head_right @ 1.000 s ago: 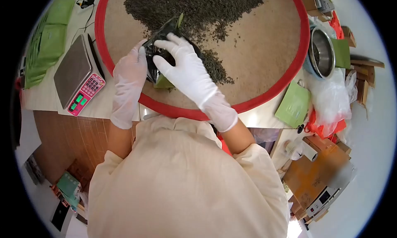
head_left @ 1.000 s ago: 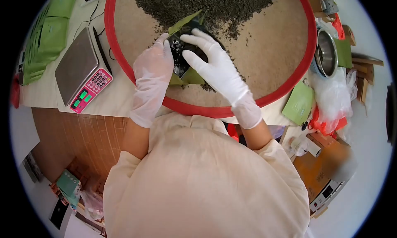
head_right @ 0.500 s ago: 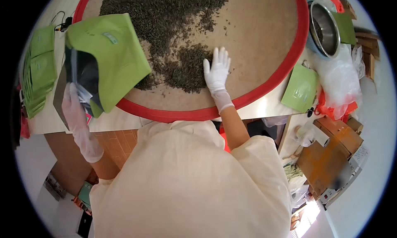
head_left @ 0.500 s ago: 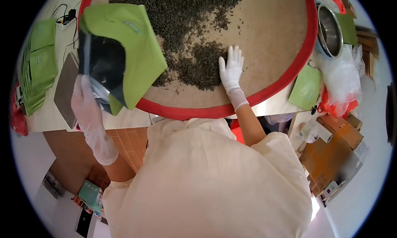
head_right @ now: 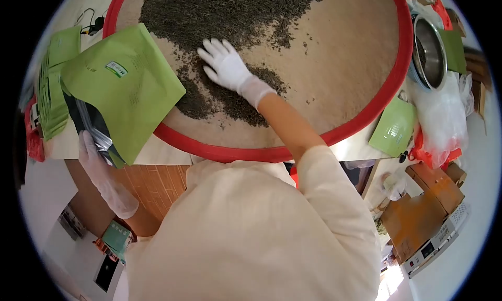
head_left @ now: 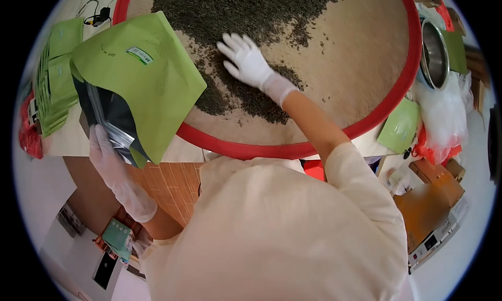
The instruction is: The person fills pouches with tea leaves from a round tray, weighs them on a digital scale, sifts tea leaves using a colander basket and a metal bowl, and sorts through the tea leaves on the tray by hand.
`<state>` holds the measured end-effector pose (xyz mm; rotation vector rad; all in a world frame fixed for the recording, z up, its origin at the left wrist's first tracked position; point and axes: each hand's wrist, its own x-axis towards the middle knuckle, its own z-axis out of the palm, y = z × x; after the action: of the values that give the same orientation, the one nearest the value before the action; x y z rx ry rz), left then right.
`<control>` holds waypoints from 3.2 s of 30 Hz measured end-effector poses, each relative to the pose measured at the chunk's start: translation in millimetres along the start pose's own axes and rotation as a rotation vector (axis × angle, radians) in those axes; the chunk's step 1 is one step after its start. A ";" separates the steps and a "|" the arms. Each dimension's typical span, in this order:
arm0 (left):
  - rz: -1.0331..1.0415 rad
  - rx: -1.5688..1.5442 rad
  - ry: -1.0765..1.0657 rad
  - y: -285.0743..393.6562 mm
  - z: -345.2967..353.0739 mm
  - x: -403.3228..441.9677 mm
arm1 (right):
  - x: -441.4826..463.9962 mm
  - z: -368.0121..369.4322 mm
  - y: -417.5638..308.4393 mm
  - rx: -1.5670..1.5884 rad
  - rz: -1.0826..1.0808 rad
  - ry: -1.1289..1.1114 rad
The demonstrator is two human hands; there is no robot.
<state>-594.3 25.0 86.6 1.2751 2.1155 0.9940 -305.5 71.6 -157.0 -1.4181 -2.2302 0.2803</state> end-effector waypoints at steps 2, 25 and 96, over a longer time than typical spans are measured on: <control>-0.001 0.007 0.014 -2.2 -3.4 0.0 | 40.8 8.2 14.3 -0.110 0.013 0.019; 0.075 -0.218 -0.215 -14.7 8.0 9.3 | -171.5 -72.1 -24.1 0.101 0.112 -0.334; 0.173 0.170 -0.227 40.0 38.5 -10.7 | -150.1 -53.8 58.6 -0.409 0.969 0.411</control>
<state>-540.5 40.6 94.1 1.5954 1.9739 0.7086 -179.9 -40.9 -177.4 -2.4375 -1.1752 -0.1729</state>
